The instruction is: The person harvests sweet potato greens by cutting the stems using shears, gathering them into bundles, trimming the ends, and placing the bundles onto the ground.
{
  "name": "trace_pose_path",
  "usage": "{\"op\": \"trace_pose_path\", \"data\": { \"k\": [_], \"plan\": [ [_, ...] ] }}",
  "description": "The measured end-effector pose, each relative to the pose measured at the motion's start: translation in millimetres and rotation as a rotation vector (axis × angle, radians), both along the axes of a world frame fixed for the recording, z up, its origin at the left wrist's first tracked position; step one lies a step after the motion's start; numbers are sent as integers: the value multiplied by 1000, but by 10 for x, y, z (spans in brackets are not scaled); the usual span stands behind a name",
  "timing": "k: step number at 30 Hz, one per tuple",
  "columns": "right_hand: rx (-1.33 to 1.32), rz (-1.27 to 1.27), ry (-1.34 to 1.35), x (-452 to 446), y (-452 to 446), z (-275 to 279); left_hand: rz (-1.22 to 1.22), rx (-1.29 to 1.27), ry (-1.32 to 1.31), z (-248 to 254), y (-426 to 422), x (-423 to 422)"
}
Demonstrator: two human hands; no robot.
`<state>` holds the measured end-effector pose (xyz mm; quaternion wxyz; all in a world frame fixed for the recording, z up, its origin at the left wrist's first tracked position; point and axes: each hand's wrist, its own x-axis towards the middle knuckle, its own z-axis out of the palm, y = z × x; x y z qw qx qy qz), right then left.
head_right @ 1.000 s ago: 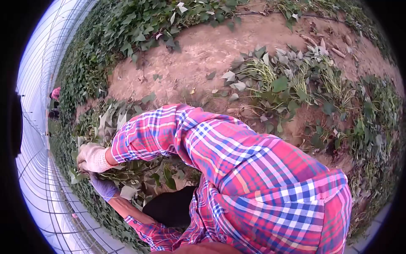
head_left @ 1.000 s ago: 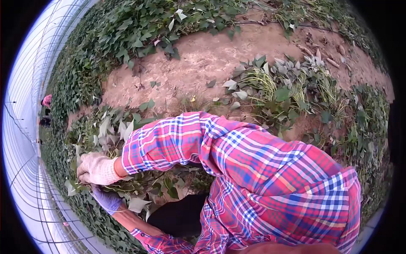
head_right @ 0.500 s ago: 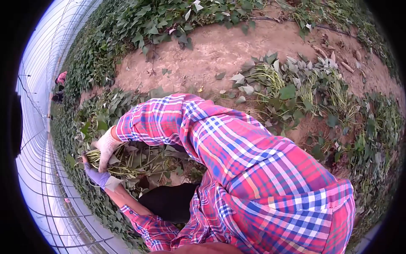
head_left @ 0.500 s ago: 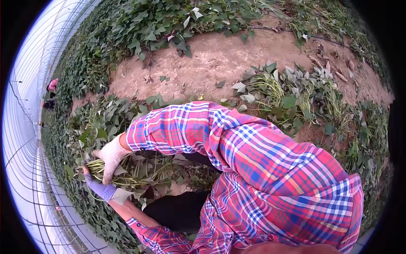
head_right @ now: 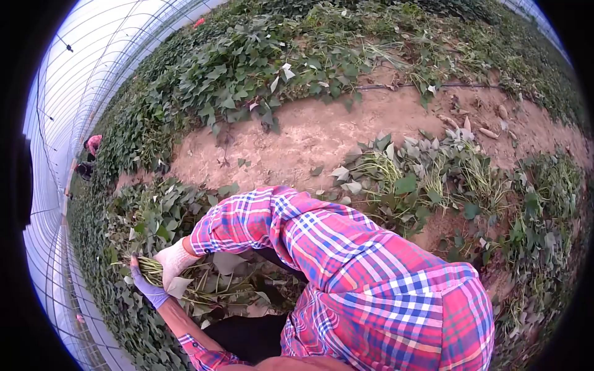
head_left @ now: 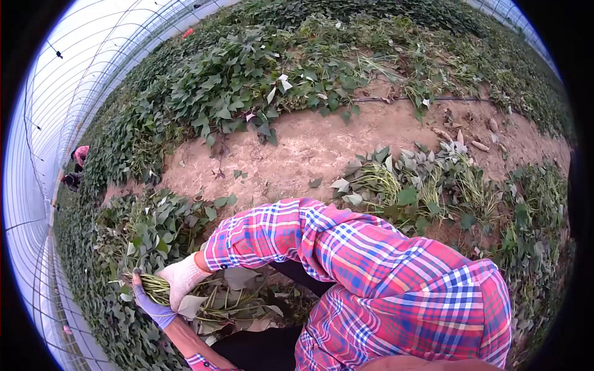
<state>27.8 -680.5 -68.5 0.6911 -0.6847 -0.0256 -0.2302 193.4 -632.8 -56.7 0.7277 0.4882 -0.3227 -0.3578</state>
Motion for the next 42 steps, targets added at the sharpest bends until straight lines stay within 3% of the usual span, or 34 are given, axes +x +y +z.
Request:
{"op": "trace_pose_path", "data": {
  "k": [1,5,8,12,14,16,18,20,23,25,30,32,33,34,35,36,37,39,42],
  "plan": [
    [9,27,-66,139,-39,-104,-1,20,45,39,13,-60],
    [23,22,115,-78,65,96,-59,16,153,160,130,-202],
    [107,109,-7,-37,57,92,-197,25,243,269,265,-347],
    [352,222,-66,43,200,26,-57,-99,125,150,226,-185],
    [307,178,-60,66,207,19,26,-184,-23,117,216,-149],
    [269,135,-53,81,218,3,90,-114,16,152,232,-220],
    [142,77,36,76,205,3,152,-45,53,132,225,-160],
    [64,48,73,6,166,49,-14,-41,-144,-28,179,201],
    [-174,-53,195,-169,35,170,-149,-32,-310,171,338,-22],
    [-359,-140,91,-149,-112,57,-125,-91,-393,171,386,-105],
    [-698,-319,251,-591,-262,207,-146,-84,-725,159,416,-325],
    [-878,-410,389,-771,-456,118,-36,77,-1210,118,422,-73],
    [-928,-454,320,-946,-571,87,-89,149,-885,164,460,-163],
    [-1001,-479,448,-1229,-924,-127,-150,640,-906,248,478,-108],
    [-1070,-529,568,-1421,-1065,-192,-281,497,-1051,210,469,-131],
    [-976,-472,749,-1551,-1180,-261,-375,437,-1015,68,456,-6],
    [-1005,-569,753,-1757,-1338,-447,-464,370,-976,-2,409,49],
    [-1332,-662,708,-2248,-1522,-883,-548,485,-920,-8,507,-62],
    [-1334,-609,736,-2734,-1553,-1410,-518,555,-921,-119,607,-52]
  ]
}}
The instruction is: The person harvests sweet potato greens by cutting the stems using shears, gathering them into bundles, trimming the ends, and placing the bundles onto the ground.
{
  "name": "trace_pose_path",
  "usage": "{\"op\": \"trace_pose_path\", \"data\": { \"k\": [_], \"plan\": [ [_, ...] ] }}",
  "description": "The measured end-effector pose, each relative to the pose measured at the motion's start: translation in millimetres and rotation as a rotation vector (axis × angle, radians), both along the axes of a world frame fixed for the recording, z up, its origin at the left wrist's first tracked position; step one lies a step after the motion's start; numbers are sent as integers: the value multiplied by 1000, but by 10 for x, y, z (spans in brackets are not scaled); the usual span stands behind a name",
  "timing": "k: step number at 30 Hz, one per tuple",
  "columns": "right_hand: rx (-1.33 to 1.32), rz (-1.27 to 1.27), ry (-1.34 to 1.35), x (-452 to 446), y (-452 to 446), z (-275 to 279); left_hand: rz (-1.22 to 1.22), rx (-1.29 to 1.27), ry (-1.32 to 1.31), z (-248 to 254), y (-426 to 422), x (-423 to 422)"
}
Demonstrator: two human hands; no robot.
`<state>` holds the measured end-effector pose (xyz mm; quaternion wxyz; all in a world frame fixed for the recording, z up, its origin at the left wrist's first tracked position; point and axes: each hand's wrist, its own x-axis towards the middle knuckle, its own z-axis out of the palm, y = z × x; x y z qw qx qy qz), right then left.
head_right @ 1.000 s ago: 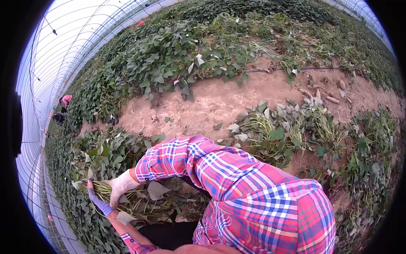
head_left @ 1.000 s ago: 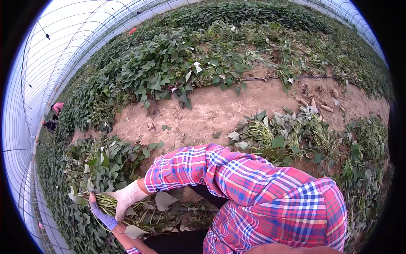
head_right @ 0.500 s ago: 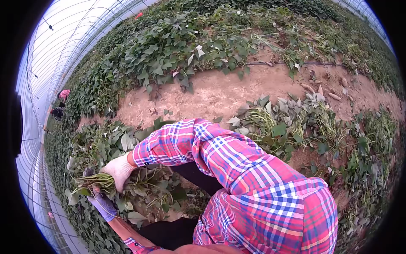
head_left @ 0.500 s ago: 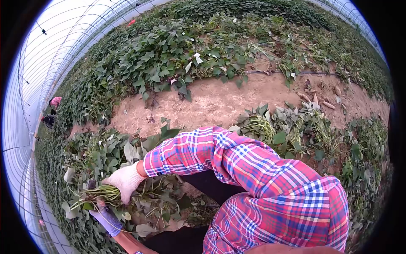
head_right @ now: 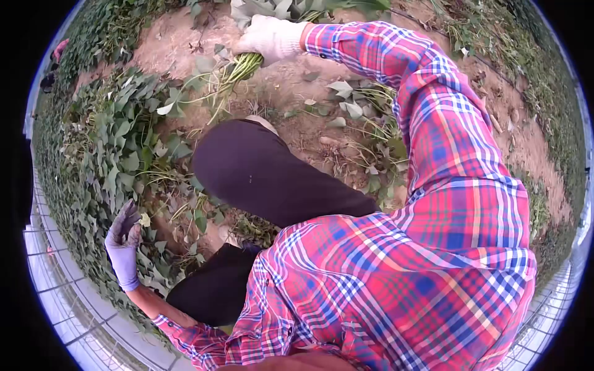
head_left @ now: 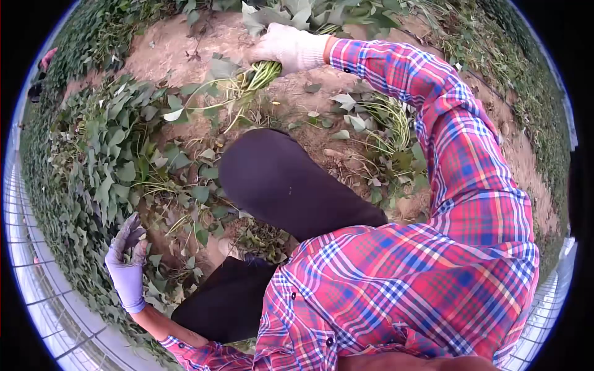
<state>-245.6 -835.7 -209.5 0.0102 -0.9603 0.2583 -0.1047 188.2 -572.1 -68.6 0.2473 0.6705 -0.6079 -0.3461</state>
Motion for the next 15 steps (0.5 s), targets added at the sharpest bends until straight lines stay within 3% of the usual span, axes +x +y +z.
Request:
{"op": "trace_pose_path", "data": {
  "k": [5,10,15],
  "plan": [
    [-73,280,54,-231,130,-639,51,49,19,-82,-92,71],
    [109,545,191,-491,591,-1483,69,63,35,-133,-181,-5],
    [174,355,409,-1027,838,-2272,21,103,-1,-215,-279,-77]
  ]
}}
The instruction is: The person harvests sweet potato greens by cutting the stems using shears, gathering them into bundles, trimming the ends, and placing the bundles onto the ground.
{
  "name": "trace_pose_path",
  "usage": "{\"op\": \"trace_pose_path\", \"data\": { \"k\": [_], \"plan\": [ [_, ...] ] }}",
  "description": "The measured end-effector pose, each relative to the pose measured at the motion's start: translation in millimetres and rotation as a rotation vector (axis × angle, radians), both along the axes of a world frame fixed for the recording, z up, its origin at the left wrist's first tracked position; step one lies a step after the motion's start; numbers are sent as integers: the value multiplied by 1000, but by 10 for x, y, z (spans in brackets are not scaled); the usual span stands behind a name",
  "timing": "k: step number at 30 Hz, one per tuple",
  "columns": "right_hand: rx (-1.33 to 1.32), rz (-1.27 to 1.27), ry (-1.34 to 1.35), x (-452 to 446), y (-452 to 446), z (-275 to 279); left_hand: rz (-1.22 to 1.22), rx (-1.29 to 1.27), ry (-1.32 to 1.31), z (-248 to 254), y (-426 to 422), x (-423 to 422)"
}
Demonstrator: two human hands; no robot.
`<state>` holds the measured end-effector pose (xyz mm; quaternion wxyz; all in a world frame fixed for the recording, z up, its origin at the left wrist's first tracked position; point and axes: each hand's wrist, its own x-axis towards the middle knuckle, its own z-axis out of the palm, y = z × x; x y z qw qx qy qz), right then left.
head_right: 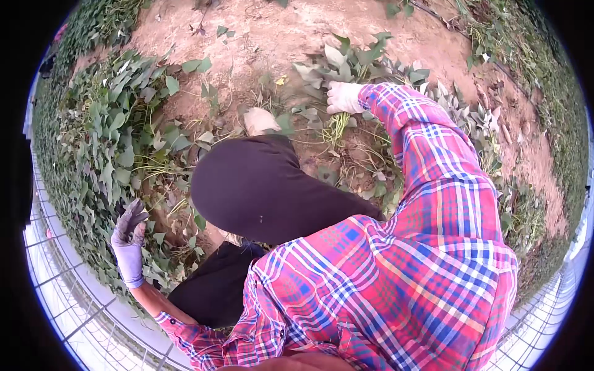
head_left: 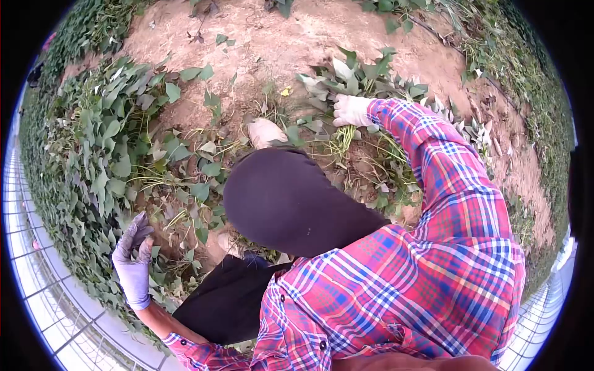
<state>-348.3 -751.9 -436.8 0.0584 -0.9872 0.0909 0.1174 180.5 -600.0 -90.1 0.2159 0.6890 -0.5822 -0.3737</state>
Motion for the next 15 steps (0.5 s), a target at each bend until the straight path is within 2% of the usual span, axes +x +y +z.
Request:
{"op": "trace_pose_path", "data": {
  "k": [3,5,10,12,13,15],
  "plan": [
    [-60,20,111,-377,-30,-89,7,32,28,-85,-49,28],
    [-66,60,70,-500,-30,-102,-13,30,27,-115,-85,0],
    [-68,-37,92,-221,-34,-162,-84,82,-49,-76,-178,-135],
    [-156,-9,-1,-158,57,-265,-60,69,-35,-53,-188,-204],
    [-126,-123,57,-114,138,-346,-55,43,-27,-62,-186,-208],
    [-94,-229,-5,-171,199,-493,-49,25,-7,-49,-168,-225]
  ]
}}
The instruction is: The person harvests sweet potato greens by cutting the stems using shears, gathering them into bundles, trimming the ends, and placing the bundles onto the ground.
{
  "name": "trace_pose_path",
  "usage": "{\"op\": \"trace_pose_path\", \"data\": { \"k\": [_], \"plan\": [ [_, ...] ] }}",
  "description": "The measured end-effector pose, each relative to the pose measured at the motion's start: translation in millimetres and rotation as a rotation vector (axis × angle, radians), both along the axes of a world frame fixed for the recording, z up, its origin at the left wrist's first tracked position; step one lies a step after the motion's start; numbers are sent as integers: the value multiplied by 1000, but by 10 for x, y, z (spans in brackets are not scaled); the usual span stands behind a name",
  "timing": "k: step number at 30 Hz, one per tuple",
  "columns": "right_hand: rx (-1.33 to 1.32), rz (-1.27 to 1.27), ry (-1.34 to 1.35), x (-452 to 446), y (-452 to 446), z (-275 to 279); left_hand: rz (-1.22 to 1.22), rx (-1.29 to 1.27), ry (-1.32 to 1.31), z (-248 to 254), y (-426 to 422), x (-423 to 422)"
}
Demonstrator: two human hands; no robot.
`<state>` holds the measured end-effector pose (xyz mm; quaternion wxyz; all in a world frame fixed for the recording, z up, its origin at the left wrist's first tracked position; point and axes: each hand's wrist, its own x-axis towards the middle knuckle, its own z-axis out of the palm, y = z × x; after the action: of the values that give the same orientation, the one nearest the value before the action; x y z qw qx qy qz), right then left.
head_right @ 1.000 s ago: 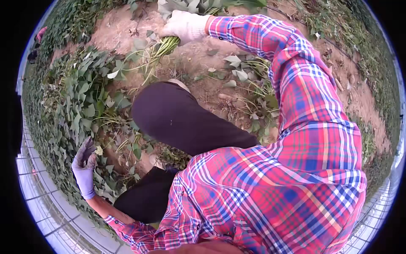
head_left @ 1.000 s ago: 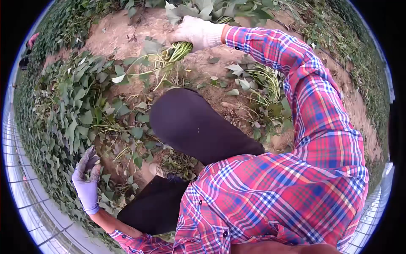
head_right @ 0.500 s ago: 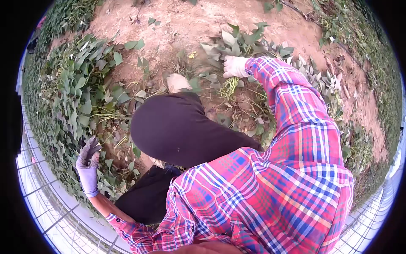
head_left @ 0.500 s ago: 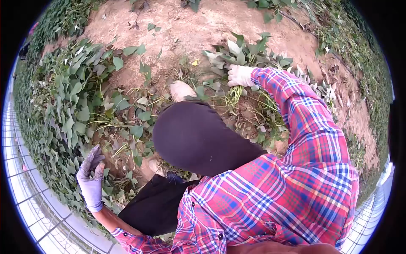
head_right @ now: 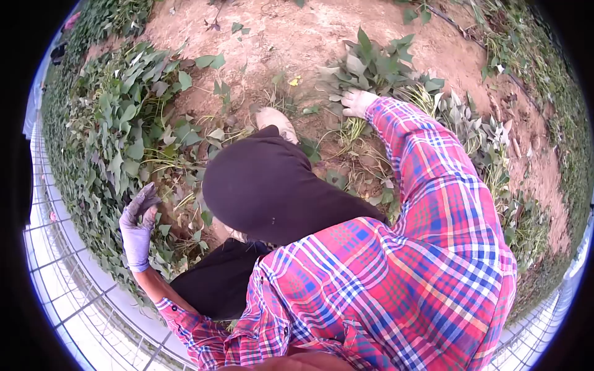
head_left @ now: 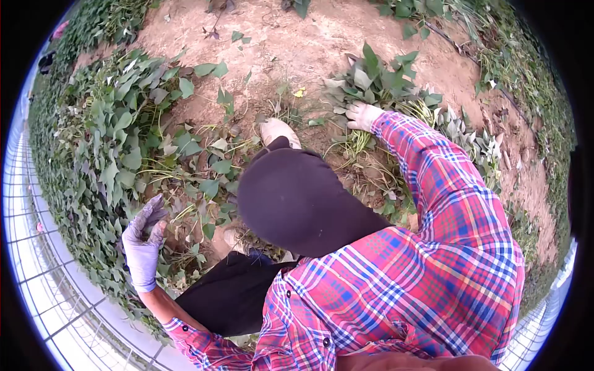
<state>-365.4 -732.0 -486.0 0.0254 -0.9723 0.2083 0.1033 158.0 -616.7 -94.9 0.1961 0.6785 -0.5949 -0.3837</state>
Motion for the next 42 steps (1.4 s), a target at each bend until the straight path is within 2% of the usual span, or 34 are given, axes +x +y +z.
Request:
{"op": "trace_pose_path", "data": {
  "k": [2,3,5,6,7,8,10,13,16,17,18,20,21,24,25,26,28,31,32,35,38,41,42],
  "plan": [
    [-45,18,4,-34,27,130,-23,-16,-66,105,-22,-88],
    [-45,10,-19,-37,12,22,-48,-54,-70,106,-21,-23],
    [71,8,128,71,-40,327,28,-46,-37,238,-5,17],
    [97,36,234,113,-61,394,28,-137,-6,258,27,98],
    [101,52,300,88,-91,185,104,-107,-31,352,78,175],
    [192,114,346,113,-144,273,146,-146,13,472,125,170],
    [864,402,-788,151,-282,531,213,-238,32,588,262,299],
    [831,344,-676,498,-579,789,273,-315,59,694,529,490],
    [762,193,-527,861,-769,1013,356,-329,51,580,834,752],
    [738,141,-476,972,-825,1104,382,-346,131,484,915,826],
    [711,88,-425,1182,-807,1408,407,-366,212,381,998,891],
    [450,-52,-57,1806,-664,2119,458,-316,272,160,1159,1040],
    [432,52,-127,2001,-742,2127,477,-297,310,19,1233,1132],
    [508,140,-136,2782,-778,2553,533,-180,306,-270,1362,1260],
    [569,76,-82,3033,-786,2547,563,-195,410,-381,1367,1260],
    [629,9,-28,3275,-792,2525,551,-170,386,-505,1376,1343],
    [665,128,-44,3743,-719,2445,533,-146,416,-729,1321,1482],
    [656,172,-41,4339,-516,1904,500,-48,523,-960,1079,1690],
    [649,149,-46,4514,-439,1685,399,-61,378,-1134,966,1849],
    [645,-9,-102,4900,-205,888,432,180,549,-1415,491,2067],
    [383,-35,-106,4978,62,599,404,235,315,-2266,-6,2406],
    [294,-25,26,5056,184,786,400,180,65,-2982,-489,2416],
    [246,-14,29,5063,187,737,400,216,169,-3063,-602,2319]
  ]
}}
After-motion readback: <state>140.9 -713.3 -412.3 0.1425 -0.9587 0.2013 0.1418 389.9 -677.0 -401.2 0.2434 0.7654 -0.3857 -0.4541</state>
